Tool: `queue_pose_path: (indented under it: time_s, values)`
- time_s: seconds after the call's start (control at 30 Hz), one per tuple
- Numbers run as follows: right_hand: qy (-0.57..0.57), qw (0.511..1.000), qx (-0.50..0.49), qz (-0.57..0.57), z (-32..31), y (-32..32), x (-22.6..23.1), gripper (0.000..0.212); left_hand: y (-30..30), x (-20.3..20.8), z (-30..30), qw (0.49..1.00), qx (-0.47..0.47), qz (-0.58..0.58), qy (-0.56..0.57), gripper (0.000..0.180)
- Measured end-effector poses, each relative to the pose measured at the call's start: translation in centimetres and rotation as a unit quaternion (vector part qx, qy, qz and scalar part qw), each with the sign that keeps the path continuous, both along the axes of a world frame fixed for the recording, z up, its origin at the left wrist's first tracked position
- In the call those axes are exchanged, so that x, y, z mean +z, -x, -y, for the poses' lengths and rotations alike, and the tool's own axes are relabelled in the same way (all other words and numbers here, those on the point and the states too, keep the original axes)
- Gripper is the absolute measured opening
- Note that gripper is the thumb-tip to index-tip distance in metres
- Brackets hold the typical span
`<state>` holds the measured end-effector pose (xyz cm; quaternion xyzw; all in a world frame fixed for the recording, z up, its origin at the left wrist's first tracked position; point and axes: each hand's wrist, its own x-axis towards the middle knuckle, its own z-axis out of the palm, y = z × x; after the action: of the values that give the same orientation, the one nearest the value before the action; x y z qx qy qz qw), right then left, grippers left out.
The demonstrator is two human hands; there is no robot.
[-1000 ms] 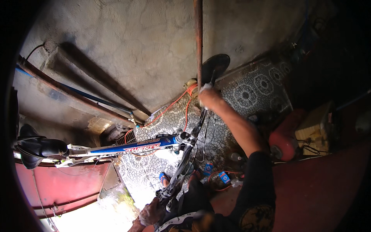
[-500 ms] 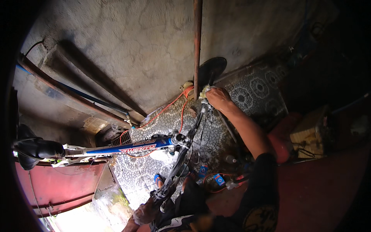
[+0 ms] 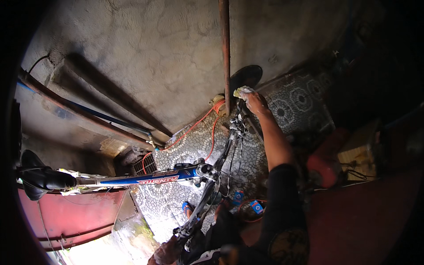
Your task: The person scrubs the front fork, handlebars, and frame of a white mountain bike using a soapy sponge. They repeatedly dip the sponge into a bucket of soapy water and wipe various parts of the bike, including the suspension fork, stem, and top tube.
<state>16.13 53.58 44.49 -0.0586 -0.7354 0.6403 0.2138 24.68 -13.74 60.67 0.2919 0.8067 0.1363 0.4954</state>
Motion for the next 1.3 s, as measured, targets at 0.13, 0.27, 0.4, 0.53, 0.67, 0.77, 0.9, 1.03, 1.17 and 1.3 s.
queue_pose_path:
  time_s: [0.13,0.27,0.4,0.53,0.67,0.77,0.9,1.03,1.17,1.3]
  values:
    - [-0.501,0.856,-0.128,0.014,2.8,-1.5,-0.7,0.053,-0.2,-0.1,0.2,1.0,0.003,0.004,0.002,0.041]
    - [-0.008,0.982,-0.175,0.067,4.8,-3.9,-1.6,0.039,-0.1,-0.5,0.2,1.0,-0.001,-0.004,-0.001,0.042]
    - [0.379,0.871,-0.301,-0.084,3.6,-2.6,-3.5,0.042,0.0,-0.9,0.0,1.0,-0.014,-0.011,-0.002,0.043]
    - [0.384,0.902,-0.187,-0.064,3.2,1.2,-5.0,0.033,-0.3,-1.0,0.6,1.0,-0.02,-0.02,-0.001,0.044]
    - [0.348,0.895,-0.145,0.239,4.4,2.0,-5.5,0.013,-0.6,-1.0,1.4,0.999,-0.022,-0.023,-0.011,0.045]
    - [0.142,0.967,-0.195,0.087,4.0,0.0,-3.1,0.009,-1.1,-1.0,2.3,0.999,-0.017,-0.037,-0.034,0.046]
    - [-0.215,0.904,-0.369,0.018,6.1,-2.3,5.6,0.032,-2.0,-1.2,3.0,0.998,-0.001,-0.027,-0.058,0.058]
    - [-0.181,0.965,-0.157,0.102,17.7,-6.0,11.0,0.034,-2.3,-1.9,2.1,0.994,-0.031,-0.008,-0.104,0.063]
    - [-0.064,0.994,0.017,0.083,26.2,-8.2,7.0,0.039,-2.3,-1.9,0.1,0.992,-0.024,0.0,-0.125,0.061]
    - [-0.176,0.963,0.029,0.201,26.9,-6.4,7.0,0.038,-3.0,-2.1,-0.2,0.973,-0.016,-0.042,-0.226,0.06]
